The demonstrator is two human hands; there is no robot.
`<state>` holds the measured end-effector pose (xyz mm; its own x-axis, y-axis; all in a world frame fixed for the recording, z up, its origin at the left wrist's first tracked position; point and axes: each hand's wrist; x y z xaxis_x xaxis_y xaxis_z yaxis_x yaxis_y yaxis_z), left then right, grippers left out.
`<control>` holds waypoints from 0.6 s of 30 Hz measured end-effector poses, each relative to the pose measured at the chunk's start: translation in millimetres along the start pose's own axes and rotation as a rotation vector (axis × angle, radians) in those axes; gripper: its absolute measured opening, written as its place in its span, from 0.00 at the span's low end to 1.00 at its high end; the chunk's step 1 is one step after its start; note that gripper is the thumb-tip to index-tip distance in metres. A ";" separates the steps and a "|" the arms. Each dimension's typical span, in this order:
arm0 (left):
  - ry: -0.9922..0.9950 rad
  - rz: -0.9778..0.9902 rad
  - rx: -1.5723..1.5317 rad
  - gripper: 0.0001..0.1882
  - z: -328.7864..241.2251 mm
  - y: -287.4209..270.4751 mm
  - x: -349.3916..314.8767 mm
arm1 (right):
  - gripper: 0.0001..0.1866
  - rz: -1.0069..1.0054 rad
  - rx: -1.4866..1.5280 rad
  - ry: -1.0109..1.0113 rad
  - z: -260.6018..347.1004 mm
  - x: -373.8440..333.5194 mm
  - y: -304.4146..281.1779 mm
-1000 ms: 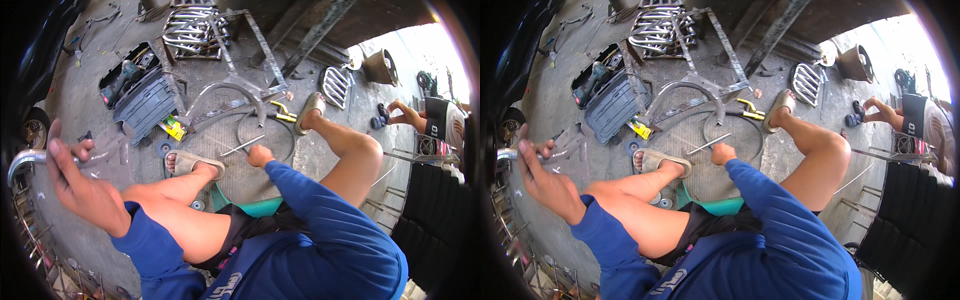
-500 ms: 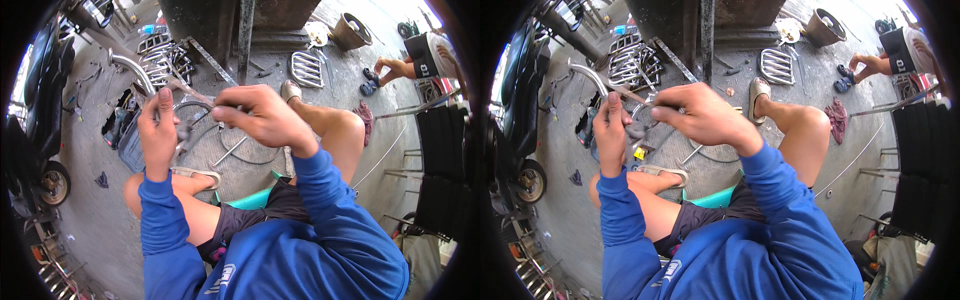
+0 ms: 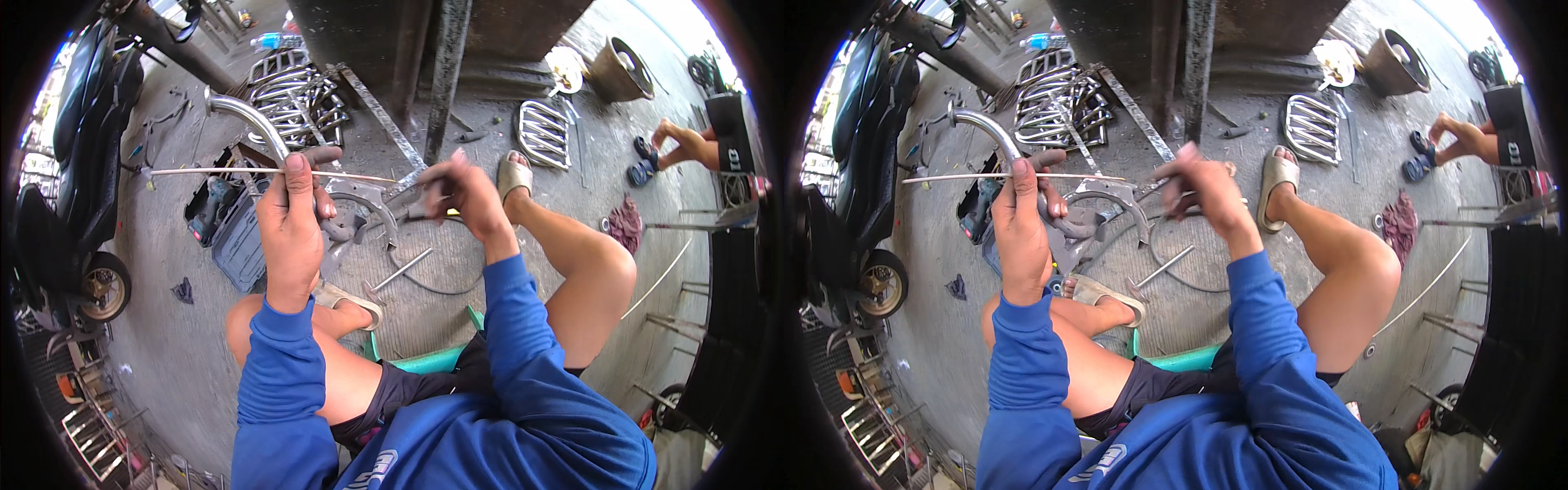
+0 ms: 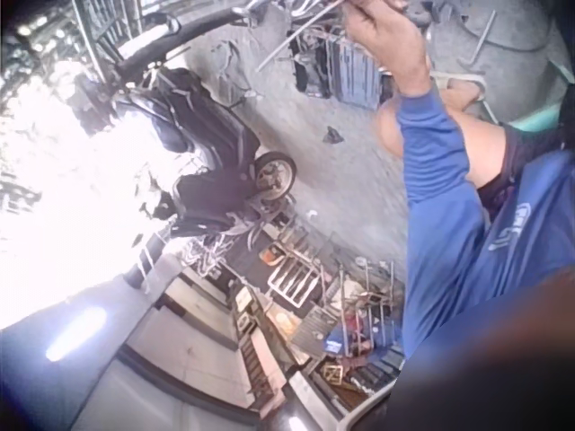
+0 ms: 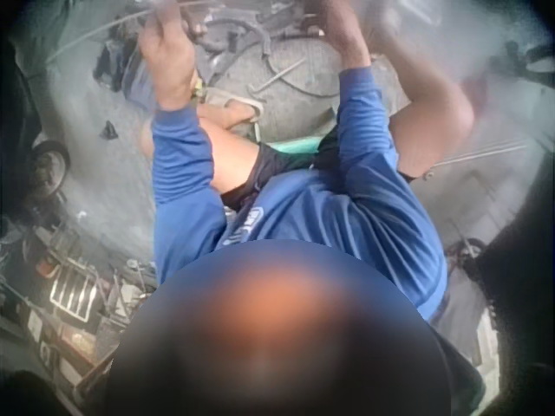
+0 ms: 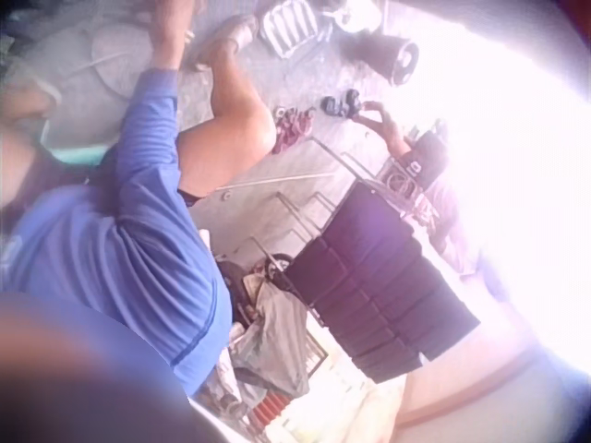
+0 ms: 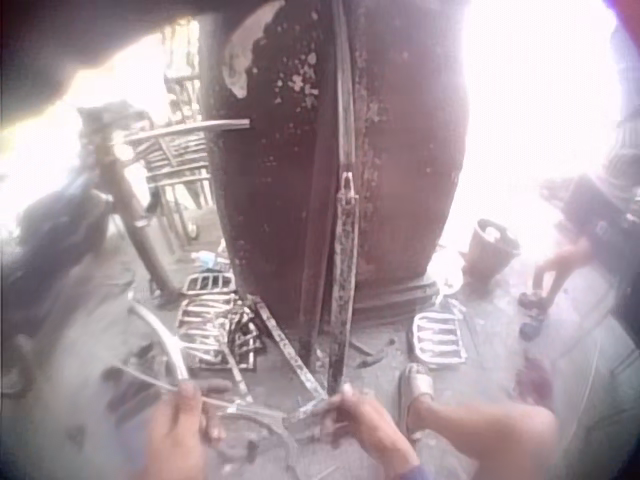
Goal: The person welds a curved metal piece using a handheld welding torch, then uses a hammer to tap and adjust the welded joint. The person handles the metal part and tools while seated on a stool in a workshop.
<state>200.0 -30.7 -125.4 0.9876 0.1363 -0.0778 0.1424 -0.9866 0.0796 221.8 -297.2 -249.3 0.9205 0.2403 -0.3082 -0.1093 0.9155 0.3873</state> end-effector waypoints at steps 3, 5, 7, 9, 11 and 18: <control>0.013 -0.120 -0.003 0.28 -0.1 -5.7 11.2 | 0.24 -0.488 -0.338 -0.082 -101.4 54.3 -82.8; -0.052 -0.200 0.058 0.25 -0.5 -7.6 10.4 | 0.32 -0.603 0.166 0.353 -187.4 62.0 -128.3; -0.214 -0.198 0.100 0.24 -1.9 -15.4 6.7 | 0.45 -0.667 0.293 0.574 -265.3 63.9 -161.1; -0.040 -0.219 0.070 0.24 -0.2 -21.6 6.5 | 0.59 -0.698 0.298 0.604 -319.6 98.2 -175.9; 0.015 -0.219 0.016 0.24 2.0 -33.9 9.3 | 0.57 -0.575 0.341 0.480 -350.0 120.2 -180.9; 0.073 -0.316 0.001 0.23 -1.4 -47.4 12.2 | 0.47 -0.054 -1.541 0.634 -305.6 121.3 -174.8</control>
<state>205.4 17.9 -128.7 0.8969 0.4415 -0.0267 0.4423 -0.8947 0.0616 237.8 -329.4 -619.9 0.6893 -0.0688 -0.7212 -0.6821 0.2737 -0.6781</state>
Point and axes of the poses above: each hand's wrist, its own x-axis towards the middle knuckle, its own y-axis out of the palm, z = x × y, and after that the axes turned 3 degrees about -y, right-handed
